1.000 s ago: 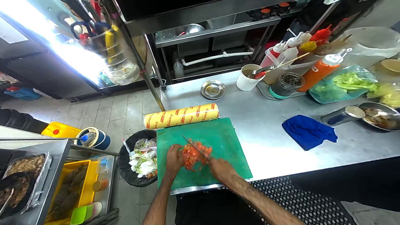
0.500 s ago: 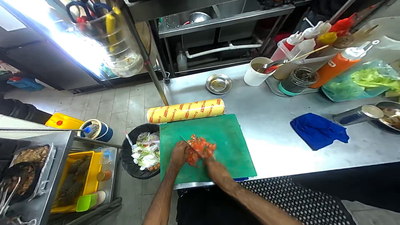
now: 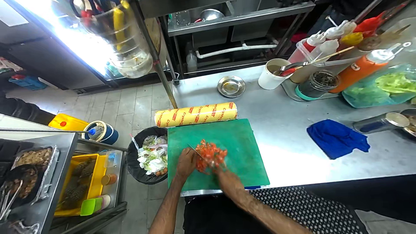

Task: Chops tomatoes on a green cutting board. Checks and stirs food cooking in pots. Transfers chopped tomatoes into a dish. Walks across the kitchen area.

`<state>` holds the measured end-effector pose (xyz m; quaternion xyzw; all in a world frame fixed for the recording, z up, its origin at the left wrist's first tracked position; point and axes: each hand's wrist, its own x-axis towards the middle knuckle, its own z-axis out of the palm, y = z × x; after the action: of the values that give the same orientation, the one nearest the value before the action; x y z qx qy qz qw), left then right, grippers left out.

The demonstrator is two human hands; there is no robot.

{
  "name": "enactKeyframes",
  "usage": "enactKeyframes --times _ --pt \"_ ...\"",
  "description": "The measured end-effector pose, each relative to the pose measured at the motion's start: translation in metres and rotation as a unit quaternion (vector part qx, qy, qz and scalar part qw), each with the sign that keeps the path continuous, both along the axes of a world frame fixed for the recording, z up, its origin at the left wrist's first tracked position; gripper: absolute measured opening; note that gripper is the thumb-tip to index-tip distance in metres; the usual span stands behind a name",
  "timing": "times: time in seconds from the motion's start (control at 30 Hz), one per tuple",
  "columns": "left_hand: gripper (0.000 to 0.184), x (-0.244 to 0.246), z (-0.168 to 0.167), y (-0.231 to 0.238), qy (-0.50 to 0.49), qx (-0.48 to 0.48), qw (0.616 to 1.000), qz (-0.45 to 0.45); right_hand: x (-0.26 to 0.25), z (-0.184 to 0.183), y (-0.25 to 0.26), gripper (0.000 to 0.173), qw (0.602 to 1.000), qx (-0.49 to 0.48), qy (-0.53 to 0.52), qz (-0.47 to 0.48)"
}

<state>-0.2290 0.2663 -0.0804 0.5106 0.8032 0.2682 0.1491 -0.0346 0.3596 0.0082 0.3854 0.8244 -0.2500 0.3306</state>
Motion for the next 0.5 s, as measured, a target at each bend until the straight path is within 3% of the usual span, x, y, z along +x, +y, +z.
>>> enactKeyframes --times 0.1,0.27,0.5 --pt "0.019 0.004 -0.002 0.0 0.0 0.003 1.0 -0.006 -0.014 -0.022 -0.001 0.036 0.999 0.007 0.038 -0.008" --pt "0.015 0.008 0.004 -0.006 0.019 0.064 0.998 0.015 -0.045 -0.02 0.008 0.036 0.998 -0.006 0.066 0.005" --pt "0.024 -0.002 0.012 -0.027 0.03 0.117 0.983 0.135 0.017 0.02 0.041 0.046 0.996 -0.001 0.079 -0.03"
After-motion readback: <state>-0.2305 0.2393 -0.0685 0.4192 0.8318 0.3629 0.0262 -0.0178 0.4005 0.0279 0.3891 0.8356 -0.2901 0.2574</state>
